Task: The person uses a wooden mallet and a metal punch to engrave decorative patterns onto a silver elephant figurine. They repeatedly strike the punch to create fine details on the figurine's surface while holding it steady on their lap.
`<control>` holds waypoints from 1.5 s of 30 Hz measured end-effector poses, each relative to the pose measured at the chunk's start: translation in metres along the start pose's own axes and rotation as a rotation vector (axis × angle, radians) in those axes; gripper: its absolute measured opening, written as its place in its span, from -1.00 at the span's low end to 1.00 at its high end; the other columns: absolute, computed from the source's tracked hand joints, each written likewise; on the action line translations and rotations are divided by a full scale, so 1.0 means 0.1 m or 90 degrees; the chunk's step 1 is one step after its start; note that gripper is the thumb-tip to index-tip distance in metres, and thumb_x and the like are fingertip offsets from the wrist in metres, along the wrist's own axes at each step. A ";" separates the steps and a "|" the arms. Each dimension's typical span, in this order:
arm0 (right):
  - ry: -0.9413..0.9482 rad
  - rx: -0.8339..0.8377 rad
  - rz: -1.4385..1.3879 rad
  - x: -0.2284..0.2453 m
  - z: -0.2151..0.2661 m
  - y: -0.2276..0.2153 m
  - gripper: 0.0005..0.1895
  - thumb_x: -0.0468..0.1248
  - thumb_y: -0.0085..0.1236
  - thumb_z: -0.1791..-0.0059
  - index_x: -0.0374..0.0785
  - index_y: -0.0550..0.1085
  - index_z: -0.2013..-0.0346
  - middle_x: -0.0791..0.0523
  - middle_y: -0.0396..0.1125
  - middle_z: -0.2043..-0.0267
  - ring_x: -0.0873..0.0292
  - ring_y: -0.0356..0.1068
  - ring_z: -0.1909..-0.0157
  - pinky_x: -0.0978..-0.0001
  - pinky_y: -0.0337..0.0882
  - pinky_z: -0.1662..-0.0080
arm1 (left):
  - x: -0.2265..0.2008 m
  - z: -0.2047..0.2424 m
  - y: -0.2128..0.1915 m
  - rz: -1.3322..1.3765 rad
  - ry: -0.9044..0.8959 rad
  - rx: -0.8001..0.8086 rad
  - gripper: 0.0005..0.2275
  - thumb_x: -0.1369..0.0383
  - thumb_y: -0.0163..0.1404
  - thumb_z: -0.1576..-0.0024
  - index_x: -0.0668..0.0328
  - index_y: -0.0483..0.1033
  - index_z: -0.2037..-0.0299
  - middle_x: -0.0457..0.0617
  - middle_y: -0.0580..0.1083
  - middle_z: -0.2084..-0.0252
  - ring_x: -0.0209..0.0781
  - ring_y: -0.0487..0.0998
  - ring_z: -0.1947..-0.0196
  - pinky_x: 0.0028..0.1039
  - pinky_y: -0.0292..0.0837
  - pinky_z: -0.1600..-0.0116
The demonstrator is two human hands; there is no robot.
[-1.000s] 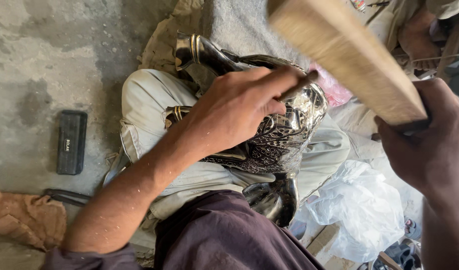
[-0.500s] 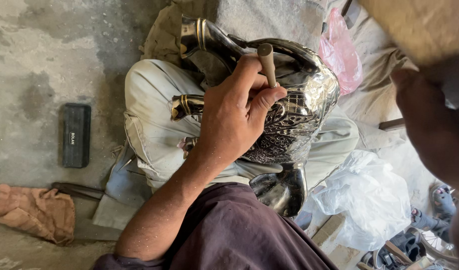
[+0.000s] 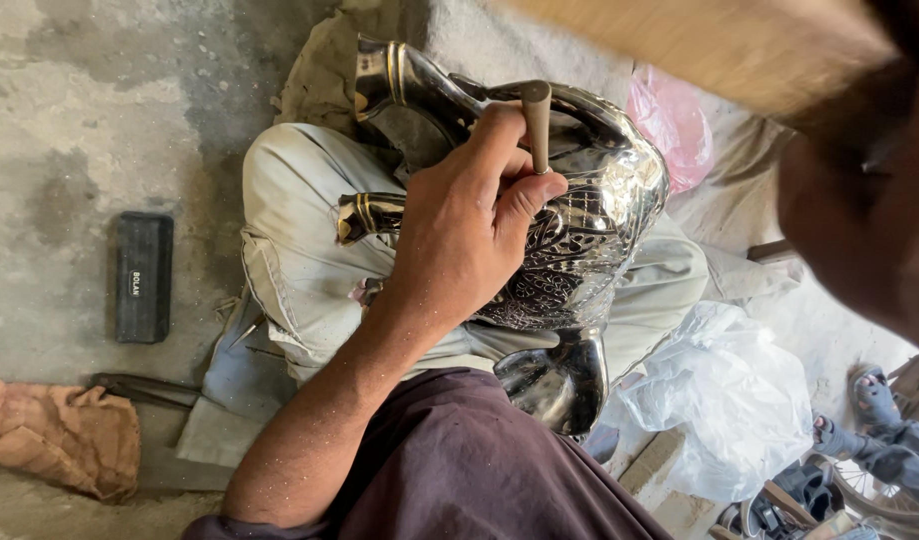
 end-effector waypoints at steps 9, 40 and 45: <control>-0.048 0.011 0.039 0.10 -0.10 -0.01 -0.59 -0.67 0.00 0.00 -0.56 0.27 -0.15 -0.22 0.36 0.23 -0.07 0.48 0.31 0.24 0.45 0.35 | -0.03 -0.03 -0.01 -0.003 0.022 -0.012 -0.79 0.36 0.12 -0.31 0.19 0.33 0.03 -0.05 0.58 0.29 -0.26 0.70 0.30 -0.49 0.59 0.31; 0.037 -0.040 0.045 0.15 -0.10 -0.14 -0.62 -0.53 0.19 0.16 -0.54 0.39 0.06 -0.14 0.39 0.29 -0.03 0.47 0.32 0.19 0.50 0.25 | -0.08 -0.08 -0.05 -0.034 -0.005 0.048 -0.82 0.38 0.13 -0.27 0.23 0.37 0.13 -0.01 0.53 0.35 -0.09 0.64 0.34 -0.32 0.48 0.30; 0.100 0.000 0.121 0.03 -0.06 -0.11 -0.59 -0.47 0.23 0.16 -0.46 0.45 0.01 -0.08 0.44 0.31 0.04 0.49 0.34 0.18 0.51 0.21 | -0.04 -0.10 -0.04 -0.018 -0.012 0.065 -0.83 0.35 0.11 -0.26 0.24 0.38 0.14 -0.02 0.55 0.33 -0.13 0.66 0.35 -0.35 0.51 0.32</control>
Point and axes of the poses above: each hand's wrist, its own z-axis away from the middle knuckle, its own y-axis out of the palm, x = y × z, the point moved 7 cm from there along -z, towards the middle knuckle
